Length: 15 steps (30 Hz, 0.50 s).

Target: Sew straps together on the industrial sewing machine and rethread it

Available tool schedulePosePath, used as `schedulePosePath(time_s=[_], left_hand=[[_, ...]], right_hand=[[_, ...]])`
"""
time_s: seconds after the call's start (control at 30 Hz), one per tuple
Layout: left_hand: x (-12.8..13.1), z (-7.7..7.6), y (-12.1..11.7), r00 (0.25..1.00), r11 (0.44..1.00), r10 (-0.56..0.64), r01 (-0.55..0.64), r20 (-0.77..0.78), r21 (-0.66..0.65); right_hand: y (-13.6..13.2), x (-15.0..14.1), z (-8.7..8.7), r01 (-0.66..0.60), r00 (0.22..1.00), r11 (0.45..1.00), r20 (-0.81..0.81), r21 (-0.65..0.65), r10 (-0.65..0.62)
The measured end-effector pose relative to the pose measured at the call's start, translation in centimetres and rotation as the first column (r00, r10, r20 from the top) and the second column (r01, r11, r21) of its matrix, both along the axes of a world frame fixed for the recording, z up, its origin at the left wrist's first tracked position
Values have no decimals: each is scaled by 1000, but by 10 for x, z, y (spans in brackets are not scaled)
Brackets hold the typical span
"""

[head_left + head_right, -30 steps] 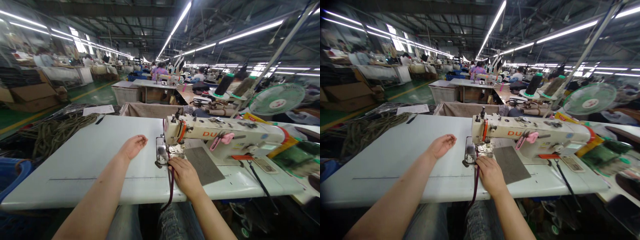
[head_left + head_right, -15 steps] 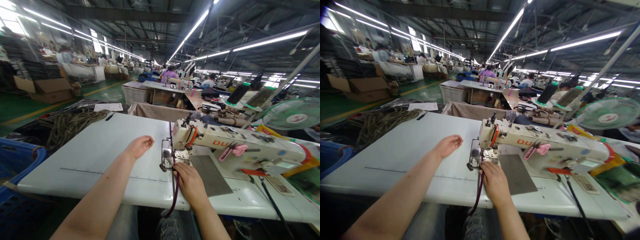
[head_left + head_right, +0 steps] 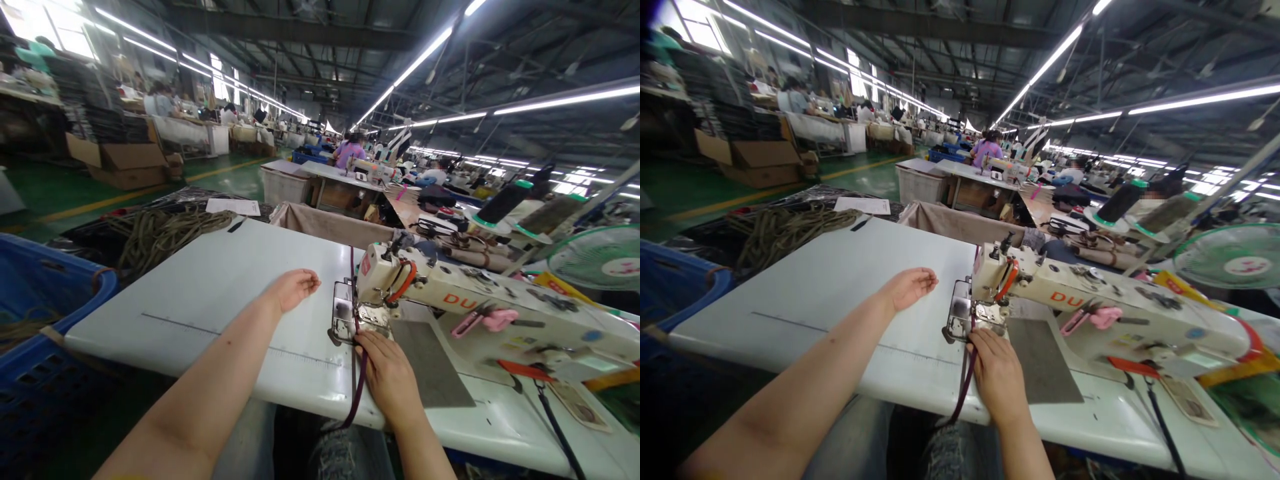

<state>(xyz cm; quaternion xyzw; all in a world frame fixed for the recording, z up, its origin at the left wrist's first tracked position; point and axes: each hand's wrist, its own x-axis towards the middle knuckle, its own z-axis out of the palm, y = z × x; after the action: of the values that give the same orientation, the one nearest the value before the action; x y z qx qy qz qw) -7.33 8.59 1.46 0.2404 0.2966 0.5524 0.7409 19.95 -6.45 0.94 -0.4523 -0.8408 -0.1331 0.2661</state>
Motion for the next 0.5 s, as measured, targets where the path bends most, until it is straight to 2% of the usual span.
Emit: schedulePosePath(time_s=[0.5], left_hand=[[-1, -6, 2, 1000, 1000, -9, 9, 12, 15]], right_hand=[[-1, -1, 0, 10, 1000, 1000, -16, -27, -10]])
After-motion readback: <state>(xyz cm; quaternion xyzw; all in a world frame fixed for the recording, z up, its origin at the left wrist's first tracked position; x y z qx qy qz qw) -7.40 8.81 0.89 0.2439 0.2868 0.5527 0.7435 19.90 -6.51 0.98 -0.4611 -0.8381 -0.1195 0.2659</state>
